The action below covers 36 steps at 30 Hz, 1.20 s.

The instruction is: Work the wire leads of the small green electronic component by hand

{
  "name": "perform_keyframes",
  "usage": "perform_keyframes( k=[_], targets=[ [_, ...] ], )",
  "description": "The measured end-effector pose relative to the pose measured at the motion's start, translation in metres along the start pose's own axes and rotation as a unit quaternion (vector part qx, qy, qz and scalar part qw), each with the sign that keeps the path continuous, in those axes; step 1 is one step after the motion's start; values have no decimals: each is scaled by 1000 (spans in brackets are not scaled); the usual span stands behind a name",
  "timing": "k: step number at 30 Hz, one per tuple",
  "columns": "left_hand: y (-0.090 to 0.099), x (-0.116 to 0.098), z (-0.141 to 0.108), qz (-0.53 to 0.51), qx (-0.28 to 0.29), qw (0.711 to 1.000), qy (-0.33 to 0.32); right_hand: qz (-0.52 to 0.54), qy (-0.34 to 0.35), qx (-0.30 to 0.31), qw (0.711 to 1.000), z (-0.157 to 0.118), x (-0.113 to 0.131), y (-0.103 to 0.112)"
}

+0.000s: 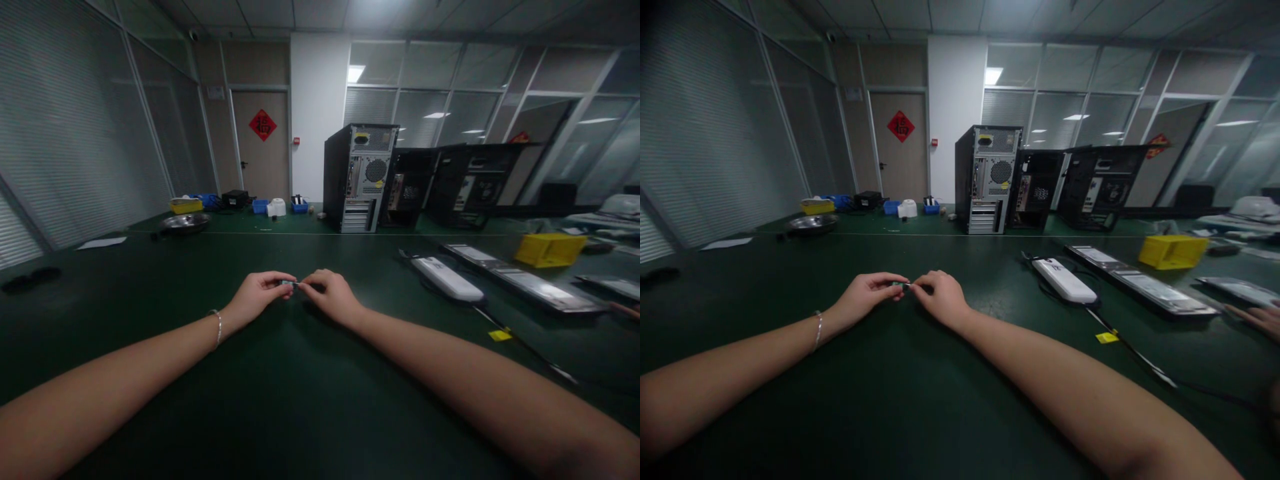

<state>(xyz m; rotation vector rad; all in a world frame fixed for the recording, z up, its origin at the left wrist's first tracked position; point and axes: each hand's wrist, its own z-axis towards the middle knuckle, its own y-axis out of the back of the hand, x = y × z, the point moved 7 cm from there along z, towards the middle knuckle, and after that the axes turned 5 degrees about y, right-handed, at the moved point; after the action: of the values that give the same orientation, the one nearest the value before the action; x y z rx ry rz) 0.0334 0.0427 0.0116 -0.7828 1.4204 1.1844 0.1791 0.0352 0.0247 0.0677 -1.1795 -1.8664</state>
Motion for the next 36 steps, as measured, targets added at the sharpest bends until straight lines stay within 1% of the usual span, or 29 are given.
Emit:
perform_keyframes(
  k=[7, 11, 17, 20, 26, 31, 36],
  targets=[
    [0, 6, 2, -48, 21, 999, -4, 23, 16, -1, 1000, -1, 4, 2],
    [-1, 9, 3, -65, 23, 998, 0, 30, 22, -1, 999, -1, 4, 1],
    [-1, 4, 2, -69, 4, 998, 7, 33, 13, 4, 999, 0, 4, 1],
    [-1, 0, 0, -60, -6, 998, 9, 29, 19, 8, 999, 0, 5, 1],
    [-3, -2, -2, -56, 18, 998, 8, 41, 29, 13, 999, -1, 5, -1],
    [-4, 1, 0, -64, 23, 998, -6, 47, 23, 9, 999, 0, 5, -1],
    [-3, 3, 2, -113, 12, 993, -7, 38, 12, -4, 999, 1, 6, 2]
  ],
)
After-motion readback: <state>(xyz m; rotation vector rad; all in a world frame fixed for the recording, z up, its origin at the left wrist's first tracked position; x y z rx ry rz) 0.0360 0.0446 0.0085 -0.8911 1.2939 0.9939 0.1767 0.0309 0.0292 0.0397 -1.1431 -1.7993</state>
